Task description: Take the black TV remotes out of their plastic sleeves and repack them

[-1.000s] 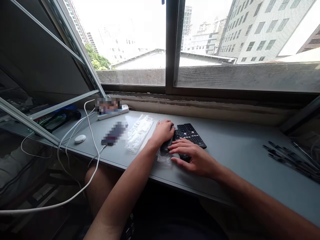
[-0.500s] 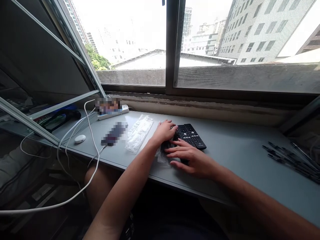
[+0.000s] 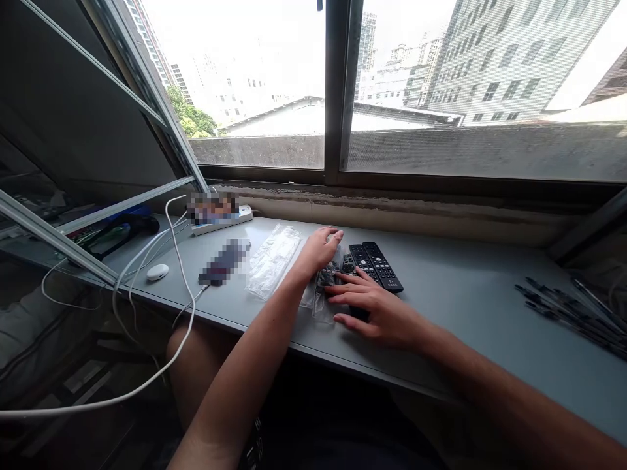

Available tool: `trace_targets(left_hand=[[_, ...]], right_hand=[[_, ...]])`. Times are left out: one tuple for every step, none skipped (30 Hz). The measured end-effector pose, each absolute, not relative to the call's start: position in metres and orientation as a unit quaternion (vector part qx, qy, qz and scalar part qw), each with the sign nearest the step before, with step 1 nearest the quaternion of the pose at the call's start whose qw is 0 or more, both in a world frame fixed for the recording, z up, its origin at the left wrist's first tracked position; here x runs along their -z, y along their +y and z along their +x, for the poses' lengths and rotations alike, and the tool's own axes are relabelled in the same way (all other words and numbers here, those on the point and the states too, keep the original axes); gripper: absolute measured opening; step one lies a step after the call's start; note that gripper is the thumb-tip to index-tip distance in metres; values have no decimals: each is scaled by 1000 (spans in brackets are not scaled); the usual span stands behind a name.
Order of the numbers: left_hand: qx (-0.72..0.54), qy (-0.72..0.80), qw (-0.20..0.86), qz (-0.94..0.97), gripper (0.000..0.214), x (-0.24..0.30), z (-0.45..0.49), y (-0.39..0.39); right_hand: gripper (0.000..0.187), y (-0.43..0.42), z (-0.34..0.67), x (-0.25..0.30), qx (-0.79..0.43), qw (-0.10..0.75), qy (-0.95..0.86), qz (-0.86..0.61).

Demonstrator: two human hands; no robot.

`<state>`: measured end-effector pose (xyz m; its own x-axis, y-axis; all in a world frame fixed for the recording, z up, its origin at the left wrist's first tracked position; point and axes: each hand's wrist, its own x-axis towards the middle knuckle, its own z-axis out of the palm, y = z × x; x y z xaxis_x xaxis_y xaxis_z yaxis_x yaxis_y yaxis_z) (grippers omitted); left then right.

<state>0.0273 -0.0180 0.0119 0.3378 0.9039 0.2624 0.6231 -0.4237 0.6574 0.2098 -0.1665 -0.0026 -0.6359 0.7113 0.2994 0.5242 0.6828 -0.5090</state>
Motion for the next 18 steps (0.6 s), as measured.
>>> trace_targets(left_hand=[[-315, 497, 205, 782, 56, -12, 26, -17], [-313, 512, 183, 779, 57, -11, 24, -17], [-306, 529, 162, 775, 59, -11, 23, -18], [-296, 548, 144, 769, 61, -11, 21, -19], [-283, 569, 128, 761, 62, -11, 19, -20], [-270, 590, 116, 752, 63, -11, 17, -21], [-256, 610, 106, 743, 63, -11, 14, -22], [-242, 626, 99, 735, 63, -11, 11, -22], [-228, 640, 94, 728, 63, -11, 8, -23], [-214, 652, 91, 722, 63, -11, 5, -22], [-200, 663, 88, 716, 64, -11, 3, -22], [-186, 675, 87, 709, 66, -12, 0, -21], [-171, 688, 87, 700, 67, -12, -3, -20], [-155, 701, 90, 690, 69, -12, -4, -19], [-138, 712, 96, 681, 71, -12, -6, -19], [-122, 720, 104, 675, 74, -12, -6, -18], [-109, 724, 111, 672, 76, -12, -6, -17], [-100, 727, 117, 669, 77, -12, -6, -17]], right_hand=[[38, -167, 209, 2, -188, 248, -884, -349], [39, -167, 209, 2, -183, 253, -883, -350], [42, -167, 209, 1, -176, 261, -881, -354], [44, -167, 208, 1, -169, 271, -876, -361], [47, -167, 209, 1, -160, 283, -869, -373], [48, -166, 209, 0, -150, 295, -860, -387], [48, -165, 210, 0, -140, 307, -851, -404], [47, -164, 211, 1, -129, 315, -841, -420], [44, -163, 212, 2, -119, 320, -834, -434], [42, -162, 214, 3, -111, 322, -829, -445], [40, -161, 215, 4, -105, 320, -826, -452], [39, -160, 217, 5, -101, 317, -825, -457], [38, -159, 218, 7, -100, 314, -825, -459], [38, -159, 218, 8, -101, 310, -825, -461], [38, -158, 218, 9, -104, 308, -826, -461], [38, -158, 218, 10, -107, 306, -826, -461], [39, -158, 218, 11, -110, 304, -827, -460], [39, -159, 217, 11, -112, 302, -827, -460]])
